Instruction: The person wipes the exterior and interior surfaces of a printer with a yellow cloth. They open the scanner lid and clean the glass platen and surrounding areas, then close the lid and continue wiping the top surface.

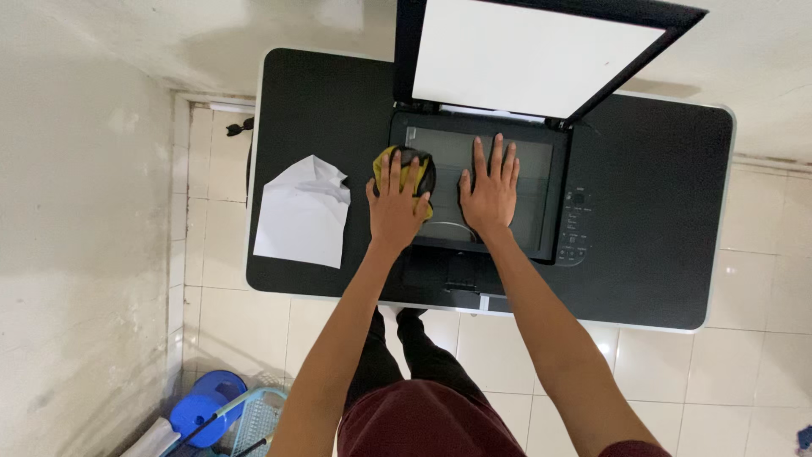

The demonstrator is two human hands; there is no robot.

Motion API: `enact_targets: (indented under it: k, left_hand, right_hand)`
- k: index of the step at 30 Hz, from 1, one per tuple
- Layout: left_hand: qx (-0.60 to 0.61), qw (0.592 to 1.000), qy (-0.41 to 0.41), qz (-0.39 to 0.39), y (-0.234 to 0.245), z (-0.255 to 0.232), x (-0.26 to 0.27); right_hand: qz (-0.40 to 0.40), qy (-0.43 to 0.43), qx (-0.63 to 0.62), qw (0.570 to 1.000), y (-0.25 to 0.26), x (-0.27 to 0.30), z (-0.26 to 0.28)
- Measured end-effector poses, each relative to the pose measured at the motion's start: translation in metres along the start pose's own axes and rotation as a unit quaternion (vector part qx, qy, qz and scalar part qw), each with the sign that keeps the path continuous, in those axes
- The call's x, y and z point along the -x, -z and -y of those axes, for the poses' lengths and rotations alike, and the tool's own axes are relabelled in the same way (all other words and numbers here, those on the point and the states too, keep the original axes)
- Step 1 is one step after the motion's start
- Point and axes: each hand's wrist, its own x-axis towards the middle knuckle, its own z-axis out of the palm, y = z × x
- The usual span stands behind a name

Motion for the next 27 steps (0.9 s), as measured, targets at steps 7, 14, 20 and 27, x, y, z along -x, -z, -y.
enact_targets:
  k: [7,14,20,27]
  left_hand:
    - [0.005,1.000,0.014,0.000,0.006,-0.008,0.046]
    - [0.015,1.000,0.006,-0.013,0.006,-0.007,0.049]
    - [-0.016,1.000,-0.009,0.004,0.002,0.000,0.011]
    - [-0.006,1.000,-0.014,-0.015,-0.009,0.007,-0.050]
  right_hand:
    - [0.006,-0.004,-0.010,1.000,0.000,-0.001,-0.001]
    - [-0.011,0.002,-0.020,1.000,0.000,0.002,-0.001]
    - [-0.021,0.005,-0.020,1.000,-0.001,0.002,0.000]
    - [-0.014,-0.010,-0.020,1.000,-0.002,0.000,0.001]
